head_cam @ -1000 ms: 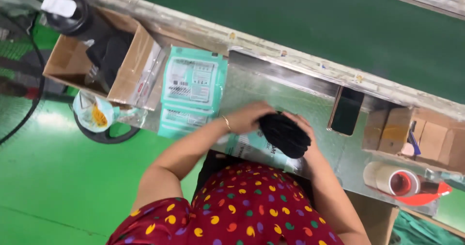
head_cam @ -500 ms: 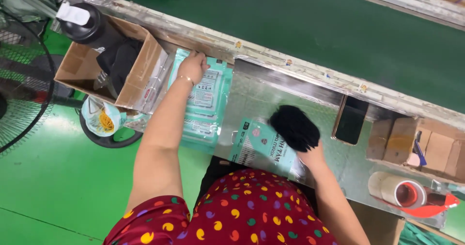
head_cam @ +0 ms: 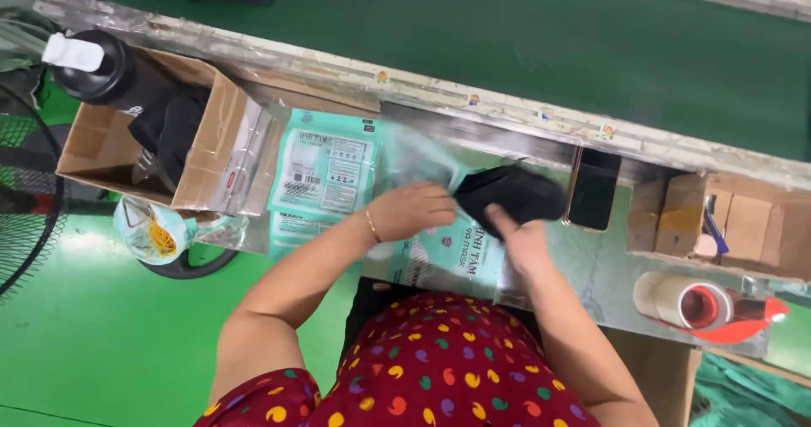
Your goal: The person is packing black face masks into individual plastic bags at a factory workstation.
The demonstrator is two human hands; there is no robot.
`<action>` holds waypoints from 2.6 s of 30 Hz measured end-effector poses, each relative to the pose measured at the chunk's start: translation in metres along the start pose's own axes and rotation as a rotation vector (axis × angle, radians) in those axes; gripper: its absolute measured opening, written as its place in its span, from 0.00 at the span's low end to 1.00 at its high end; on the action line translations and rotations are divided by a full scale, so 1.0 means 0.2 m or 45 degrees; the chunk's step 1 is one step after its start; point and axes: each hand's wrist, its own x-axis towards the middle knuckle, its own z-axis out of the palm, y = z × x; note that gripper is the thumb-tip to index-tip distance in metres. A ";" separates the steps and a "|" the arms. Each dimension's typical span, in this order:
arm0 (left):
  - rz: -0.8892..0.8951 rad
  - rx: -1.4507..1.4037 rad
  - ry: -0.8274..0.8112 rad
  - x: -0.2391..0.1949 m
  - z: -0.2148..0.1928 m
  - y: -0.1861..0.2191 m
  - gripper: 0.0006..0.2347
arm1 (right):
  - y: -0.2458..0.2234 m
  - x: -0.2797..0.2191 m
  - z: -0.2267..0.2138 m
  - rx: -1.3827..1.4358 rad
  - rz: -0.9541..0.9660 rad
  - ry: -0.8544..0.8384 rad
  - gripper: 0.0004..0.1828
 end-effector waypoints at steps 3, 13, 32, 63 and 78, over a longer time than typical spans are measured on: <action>0.231 0.077 0.035 0.11 -0.01 0.08 0.11 | -0.08 -0.10 0.04 -1.287 -0.929 -0.329 0.20; -0.759 -0.195 0.527 0.09 0.03 0.03 0.06 | 0.22 -0.03 -0.18 -0.125 0.058 -0.435 0.19; -0.417 -0.311 0.269 0.23 -0.08 0.19 0.07 | 0.00 -0.03 -0.08 -0.491 0.136 -0.417 0.15; -0.744 -0.002 0.327 0.01 -0.40 0.20 0.35 | -0.57 0.01 -0.85 -0.111 -0.569 0.810 0.19; -1.004 0.434 0.072 -0.70 -0.15 0.02 0.26 | -0.01 0.21 -0.61 -0.181 -0.316 0.171 0.09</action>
